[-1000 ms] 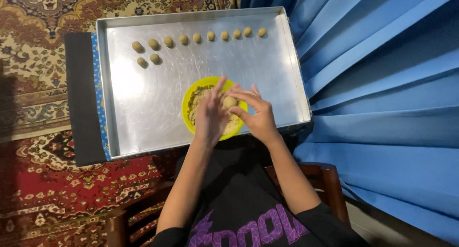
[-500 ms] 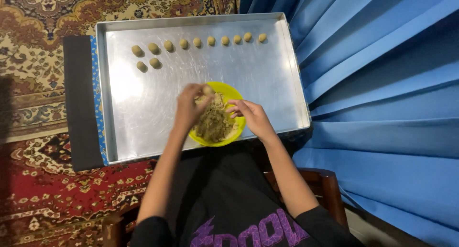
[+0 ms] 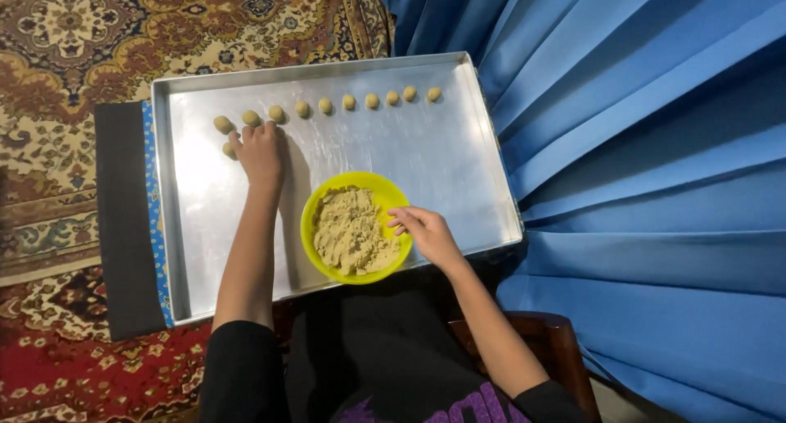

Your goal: A person is rolling small pieces of dough into balls and placing them in neat rows on a large metal baking tray.

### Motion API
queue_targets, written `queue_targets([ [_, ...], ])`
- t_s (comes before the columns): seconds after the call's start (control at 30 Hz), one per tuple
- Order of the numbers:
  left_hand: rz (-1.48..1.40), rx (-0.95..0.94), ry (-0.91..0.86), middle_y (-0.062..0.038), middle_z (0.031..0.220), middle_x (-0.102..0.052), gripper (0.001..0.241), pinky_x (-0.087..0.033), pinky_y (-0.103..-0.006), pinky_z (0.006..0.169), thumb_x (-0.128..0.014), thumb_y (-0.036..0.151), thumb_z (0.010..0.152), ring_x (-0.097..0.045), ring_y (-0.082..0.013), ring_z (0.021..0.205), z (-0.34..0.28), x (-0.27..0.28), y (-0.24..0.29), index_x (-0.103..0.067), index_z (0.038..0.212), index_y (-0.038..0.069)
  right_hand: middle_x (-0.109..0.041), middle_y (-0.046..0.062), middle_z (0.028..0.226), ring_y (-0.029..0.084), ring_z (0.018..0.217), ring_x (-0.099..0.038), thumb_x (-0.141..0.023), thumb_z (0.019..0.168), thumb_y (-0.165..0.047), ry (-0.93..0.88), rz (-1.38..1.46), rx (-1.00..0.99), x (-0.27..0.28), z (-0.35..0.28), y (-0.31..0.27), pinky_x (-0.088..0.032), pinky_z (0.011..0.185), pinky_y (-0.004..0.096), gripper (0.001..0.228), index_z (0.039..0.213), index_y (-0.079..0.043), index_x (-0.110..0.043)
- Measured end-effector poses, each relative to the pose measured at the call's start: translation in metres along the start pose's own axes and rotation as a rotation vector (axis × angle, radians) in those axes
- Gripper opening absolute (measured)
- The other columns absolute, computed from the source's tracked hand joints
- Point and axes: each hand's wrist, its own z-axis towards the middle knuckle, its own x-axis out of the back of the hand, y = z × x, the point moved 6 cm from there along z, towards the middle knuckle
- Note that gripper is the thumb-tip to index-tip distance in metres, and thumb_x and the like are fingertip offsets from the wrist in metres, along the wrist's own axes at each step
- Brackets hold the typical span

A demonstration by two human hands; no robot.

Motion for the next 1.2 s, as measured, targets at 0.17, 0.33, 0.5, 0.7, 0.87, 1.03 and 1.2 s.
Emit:
queue_targets([
  [0.17, -0.021, 0.001, -0.05, 0.006, 0.095, -0.075, 0.006, -0.032, -0.0453, 0.101, -0.073, 0.022, 0.093, -0.06, -0.0168, 0.105, -0.007, -0.025, 0.0, -0.074, 0.097, 0.026, -0.077, 0.014, 0.109, 0.029, 0.098, -0.075, -0.062, 0.105, -0.037, 0.029, -0.232, 0.066, -0.006, 0.007, 0.0, -0.059, 0.087, 0.04, 0.035, 0.128, -0.013, -0.075],
  [0.33, -0.27, 0.096, -0.108, -0.008, 0.139, -0.062, 0.051, -0.033, -0.0498, 0.096, -0.081, 0.042, 0.091, -0.054, -0.0293, 0.121, 0.013, 0.08, 0.028, -0.067, 0.131, 0.015, -0.056, 0.026, 0.14, 0.043, 0.131, -0.053, -0.071, 0.097, -0.033, -0.229, -0.573, 0.127, -0.029, 0.011, -0.05, -0.044, 0.108, 0.055, 0.058, 0.144, -0.004, -0.055],
  [0.5, -0.658, 0.131, -0.081, -0.012, 0.132, -0.061, 0.043, -0.045, -0.0463, 0.091, -0.071, 0.033, 0.099, -0.062, -0.033, 0.113, -0.018, 0.133, 0.067, -0.061, 0.137, 0.015, -0.028, 0.033, 0.161, 0.047, 0.151, -0.025, -0.086, 0.078, -0.045, -0.447, -0.927, 0.165, -0.062, 0.026, -0.021, -0.021, 0.123, 0.058, 0.107, 0.16, -0.002, -0.032],
  [0.7, -0.733, 0.158, -0.086, -0.01, 0.128, -0.062, 0.037, -0.044, -0.0418, 0.097, -0.066, 0.028, 0.102, -0.06, -0.0295, 0.118, -0.039, 0.145, 0.079, -0.063, 0.136, 0.013, -0.025, 0.037, 0.161, 0.047, 0.151, -0.026, -0.089, 0.068, -0.054, -0.479, -1.169, 0.158, -0.08, 0.027, 0.006, -0.022, 0.124, 0.057, 0.118, 0.154, 0.008, -0.037],
  [0.87, -0.591, 0.076, -0.026, -0.007, 0.123, -0.062, 0.039, -0.045, -0.0405, 0.096, -0.066, 0.037, 0.101, -0.061, -0.0257, 0.115, -0.048, 0.133, 0.084, -0.063, 0.134, 0.015, -0.058, 0.033, 0.13, 0.042, 0.129, -0.057, -0.088, 0.054, -0.065, -0.31, -1.429, 0.542, -0.09, 0.033, 0.048, -0.049, 0.109, 0.045, 0.115, 0.133, 0.012, -0.055],
  [1.03, -0.585, 0.076, -0.033, -0.008, 0.121, -0.062, 0.038, -0.045, -0.0408, 0.095, -0.065, 0.035, 0.103, -0.062, -0.0265, 0.113, -0.046, 0.136, 0.084, -0.063, 0.133, 0.013, -0.063, 0.031, 0.117, 0.039, 0.117, -0.064, -0.088, 0.055, -0.064, -0.282, -1.427, 0.577, -0.093, 0.035, 0.06, -0.057, 0.095, 0.039, 0.106, 0.124, 0.012, -0.059],
  [1.2, -0.556, 0.047, 0.0, -0.01, 0.117, -0.063, 0.037, -0.045, -0.0407, 0.093, -0.064, 0.035, 0.103, -0.062, -0.0276, 0.111, -0.047, 0.135, 0.086, -0.064, 0.131, 0.011, -0.063, 0.025, 0.095, 0.039, 0.1, -0.066, -0.094, 0.058, -0.046, -0.301, -1.353, 0.542, -0.095, 0.034, 0.071, -0.062, 0.078, 0.041, 0.082, 0.108, 0.011, -0.062],
])
